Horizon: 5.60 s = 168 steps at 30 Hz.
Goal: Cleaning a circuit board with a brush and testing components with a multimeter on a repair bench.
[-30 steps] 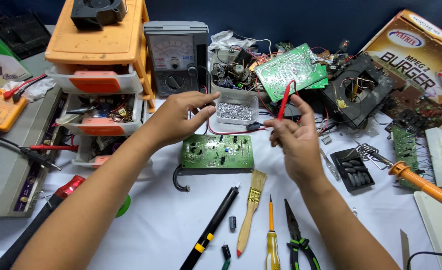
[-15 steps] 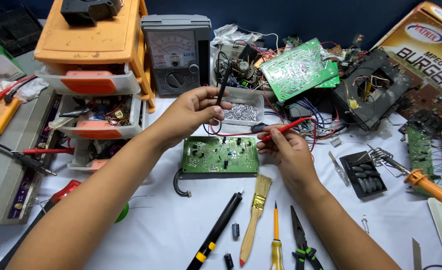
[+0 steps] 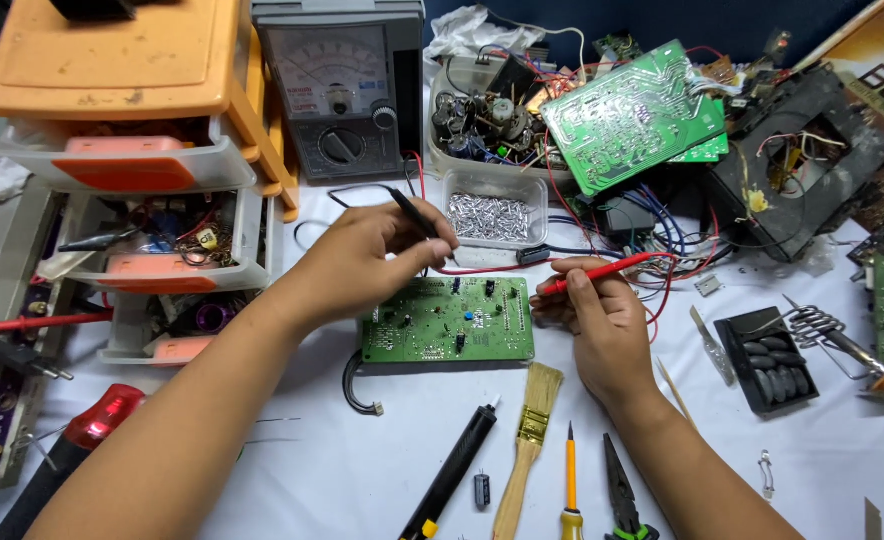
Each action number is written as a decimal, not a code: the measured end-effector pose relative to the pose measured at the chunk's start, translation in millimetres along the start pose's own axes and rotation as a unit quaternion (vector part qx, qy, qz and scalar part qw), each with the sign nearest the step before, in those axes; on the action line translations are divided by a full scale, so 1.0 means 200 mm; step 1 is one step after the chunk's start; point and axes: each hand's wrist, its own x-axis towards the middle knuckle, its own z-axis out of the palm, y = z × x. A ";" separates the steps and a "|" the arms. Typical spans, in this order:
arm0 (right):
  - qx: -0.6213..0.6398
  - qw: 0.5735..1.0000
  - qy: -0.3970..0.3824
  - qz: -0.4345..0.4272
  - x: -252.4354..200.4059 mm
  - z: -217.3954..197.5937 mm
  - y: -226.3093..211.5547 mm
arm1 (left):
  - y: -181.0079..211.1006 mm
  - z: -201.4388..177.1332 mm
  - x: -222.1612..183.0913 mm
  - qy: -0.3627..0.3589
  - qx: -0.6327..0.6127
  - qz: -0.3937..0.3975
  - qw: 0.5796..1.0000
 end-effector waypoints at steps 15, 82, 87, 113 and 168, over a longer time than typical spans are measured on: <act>-0.027 0.999 -0.014 -0.025 -0.02 0.03 -0.04 | 0.00 0.02 -0.02 -0.088 0.134 0.052 0.986; -0.036 0.999 -0.007 -0.028 -0.02 0.03 -0.03 | 0.04 0.02 -0.04 -0.089 0.189 0.052 0.977; -0.036 0.999 -0.006 -0.030 -0.03 0.03 -0.03 | 0.04 0.03 -0.05 -0.095 0.194 0.041 0.976; -0.226 0.973 0.000 -0.057 -0.06 0.06 -0.11 | 0.07 0.04 -0.03 -0.104 0.248 0.007 0.963; -0.272 0.959 0.000 -0.075 -0.07 0.04 -0.10 | 0.04 0.06 -0.01 -0.091 0.241 0.009 0.966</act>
